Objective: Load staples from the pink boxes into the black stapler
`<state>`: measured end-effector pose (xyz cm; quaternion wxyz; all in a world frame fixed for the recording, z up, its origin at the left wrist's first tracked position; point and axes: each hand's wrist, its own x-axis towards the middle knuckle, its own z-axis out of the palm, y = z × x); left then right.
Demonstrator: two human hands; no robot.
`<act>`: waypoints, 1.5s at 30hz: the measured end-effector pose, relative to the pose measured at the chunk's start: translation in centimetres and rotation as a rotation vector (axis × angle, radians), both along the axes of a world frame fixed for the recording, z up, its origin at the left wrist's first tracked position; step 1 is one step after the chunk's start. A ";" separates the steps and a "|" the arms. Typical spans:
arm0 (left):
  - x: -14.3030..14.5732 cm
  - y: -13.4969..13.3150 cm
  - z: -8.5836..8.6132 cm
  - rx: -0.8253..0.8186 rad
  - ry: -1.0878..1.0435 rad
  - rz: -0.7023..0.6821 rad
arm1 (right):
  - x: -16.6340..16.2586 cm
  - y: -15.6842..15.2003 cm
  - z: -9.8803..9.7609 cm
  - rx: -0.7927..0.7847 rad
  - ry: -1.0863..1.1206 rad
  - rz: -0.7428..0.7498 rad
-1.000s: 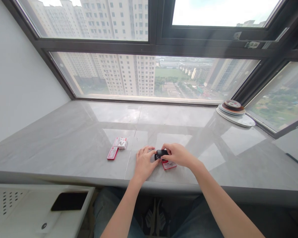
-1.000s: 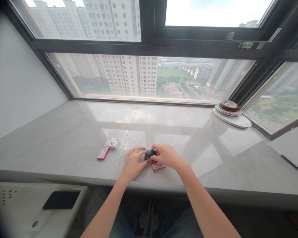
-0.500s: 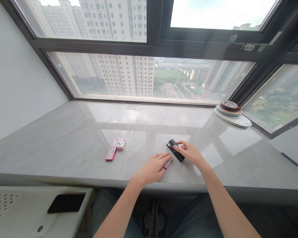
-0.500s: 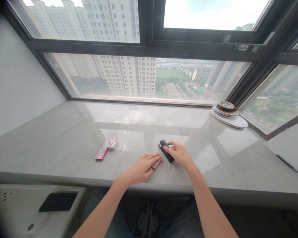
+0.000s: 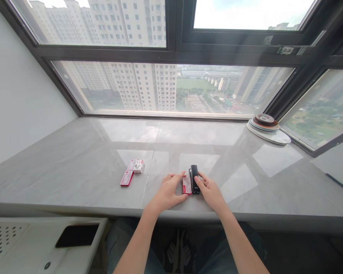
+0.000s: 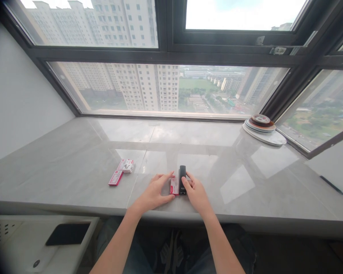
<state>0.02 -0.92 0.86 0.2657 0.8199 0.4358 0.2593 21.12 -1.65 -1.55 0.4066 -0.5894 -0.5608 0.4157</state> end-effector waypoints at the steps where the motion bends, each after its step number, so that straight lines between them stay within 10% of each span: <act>1: -0.2 -0.2 0.0 0.021 -0.010 0.021 | -0.1 -0.2 -0.1 0.006 -0.019 -0.043; 10: -11.8 0.1 -1.3 0.169 0.219 1.219 | -0.3 -1.7 0.6 0.038 0.025 -0.202; 15: -13.1 -0.6 -2.0 0.076 0.369 0.906 | -0.1 -1.3 0.1 0.071 -0.046 -0.167; 22: -8.3 -1.4 -0.4 -0.061 0.187 0.325 | 0.2 -1.0 -0.4 0.033 -0.019 -0.083; 31: -0.6 1.0 1.8 0.028 0.031 -0.042 | 0.6 -0.6 -0.9 0.044 -0.011 -0.022; 39: 0.6 1.0 0.9 0.020 0.012 -0.026 | 0.6 -0.7 -0.6 0.026 0.006 0.023; 45: -7.2 4.6 1.9 0.183 -0.110 0.339 | 0.4 -0.6 -1.0 0.015 0.044 -0.012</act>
